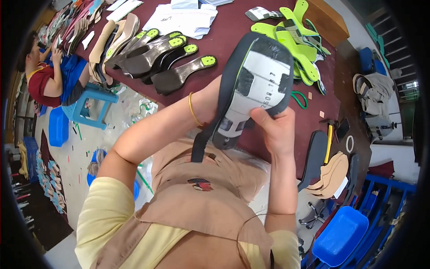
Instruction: Assembling shoe components by trimming and attaching green insoles to brown leather shoe uppers.
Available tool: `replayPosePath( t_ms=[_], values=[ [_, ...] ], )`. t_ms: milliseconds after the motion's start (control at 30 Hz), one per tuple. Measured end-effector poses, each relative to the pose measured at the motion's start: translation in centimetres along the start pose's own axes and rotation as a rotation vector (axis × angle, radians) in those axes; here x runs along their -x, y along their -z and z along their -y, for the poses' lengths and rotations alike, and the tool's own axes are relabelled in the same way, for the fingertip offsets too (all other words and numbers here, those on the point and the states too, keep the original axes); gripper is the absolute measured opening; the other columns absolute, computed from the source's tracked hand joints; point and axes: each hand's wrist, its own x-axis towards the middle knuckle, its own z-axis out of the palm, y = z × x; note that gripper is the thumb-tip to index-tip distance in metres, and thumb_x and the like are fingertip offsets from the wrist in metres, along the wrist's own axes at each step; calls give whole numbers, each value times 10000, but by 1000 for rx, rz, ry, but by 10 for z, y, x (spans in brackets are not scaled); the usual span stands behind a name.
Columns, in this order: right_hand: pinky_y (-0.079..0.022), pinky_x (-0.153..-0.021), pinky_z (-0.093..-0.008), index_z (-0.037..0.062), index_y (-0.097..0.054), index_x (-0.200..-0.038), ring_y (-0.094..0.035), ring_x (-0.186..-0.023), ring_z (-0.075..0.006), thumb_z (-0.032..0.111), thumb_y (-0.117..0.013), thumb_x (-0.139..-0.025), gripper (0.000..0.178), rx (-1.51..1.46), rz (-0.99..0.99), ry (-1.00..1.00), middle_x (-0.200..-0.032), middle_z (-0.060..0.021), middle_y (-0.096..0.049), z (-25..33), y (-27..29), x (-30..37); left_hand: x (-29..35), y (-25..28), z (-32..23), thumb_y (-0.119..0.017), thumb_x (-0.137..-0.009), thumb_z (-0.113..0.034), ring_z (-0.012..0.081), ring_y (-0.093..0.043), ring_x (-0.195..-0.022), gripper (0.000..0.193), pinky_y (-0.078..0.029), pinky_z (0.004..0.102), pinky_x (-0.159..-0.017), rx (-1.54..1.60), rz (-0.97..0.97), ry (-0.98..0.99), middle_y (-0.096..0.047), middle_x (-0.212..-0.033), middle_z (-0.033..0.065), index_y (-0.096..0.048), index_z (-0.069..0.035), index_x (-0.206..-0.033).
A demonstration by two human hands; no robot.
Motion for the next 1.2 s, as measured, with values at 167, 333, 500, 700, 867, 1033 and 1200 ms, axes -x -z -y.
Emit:
replayPosePath(
  t_ms=[167, 333, 500, 700, 867, 1033, 1200],
  values=[
    [-485, -717, -273, -31, -649, -962, -617, -795, -123, 120, -707, -793, 233, 217, -141, 122, -915, -70, -675, 0, -23, -14, -18, -38, -25, -292, -945, -524, 104, -570, -818, 570, -456, 253, -720, -69, -353, -99, -620, -895, 14, -605, -51, -1001],
    [-481, -721, -296, -35, -624, -945, -622, -778, -146, 98, -691, -807, 203, 807, -442, 662, -895, -95, -665, -59, -40, -11, -39, -1, 11, -237, -937, -541, 88, -457, -610, 608, -376, 229, -578, -120, -608, -397, -505, -646, 5, -545, -64, -720],
    [-479, -735, -302, -26, -631, -938, -628, -793, -163, 108, -686, -814, 191, 858, -397, 606, -873, -106, -667, -75, -27, -20, -34, -8, 12, -331, -940, -417, 107, -509, -674, 461, -428, 253, -644, 75, -777, -287, -534, -723, 25, -553, -42, -788],
    [-465, -766, -254, -27, -626, -1016, -585, -865, -108, 136, -691, -817, 265, 40, -255, 116, -965, -44, -648, -48, 6, -7, -14, -2, -14, -389, -958, -372, 164, -532, -1041, 421, -406, 303, -887, 24, -140, 275, -574, -1150, 61, -532, -39, -1172],
    [-447, -821, -267, -17, -594, -1075, -572, -927, -125, 95, -703, -797, 319, 248, -94, 20, -1037, -44, -622, -38, 6, -4, -27, -5, -12, -374, -959, -433, 140, -584, -919, 457, -453, 280, -802, 69, -272, 303, -621, -1030, 50, -582, -47, -1088],
    [-469, -764, -246, -27, -632, -983, -594, -856, -121, 18, -698, -772, 225, 667, -104, 207, -961, -46, -644, -41, 2, -8, -39, 11, 24, -379, -949, -473, 61, -462, -581, 520, -403, 223, -554, -257, -528, -321, -546, -666, -14, -603, -45, -757],
    [-478, -797, -277, -18, -628, -1029, -604, -884, -142, 47, -705, -768, 279, 97, -132, -111, -991, -58, -644, -25, 31, 6, -11, -18, 28, -437, -919, -505, 76, -519, -881, 519, -430, 254, -787, 153, -218, -17, -587, -953, 33, -574, -23, -1052]
  ],
)
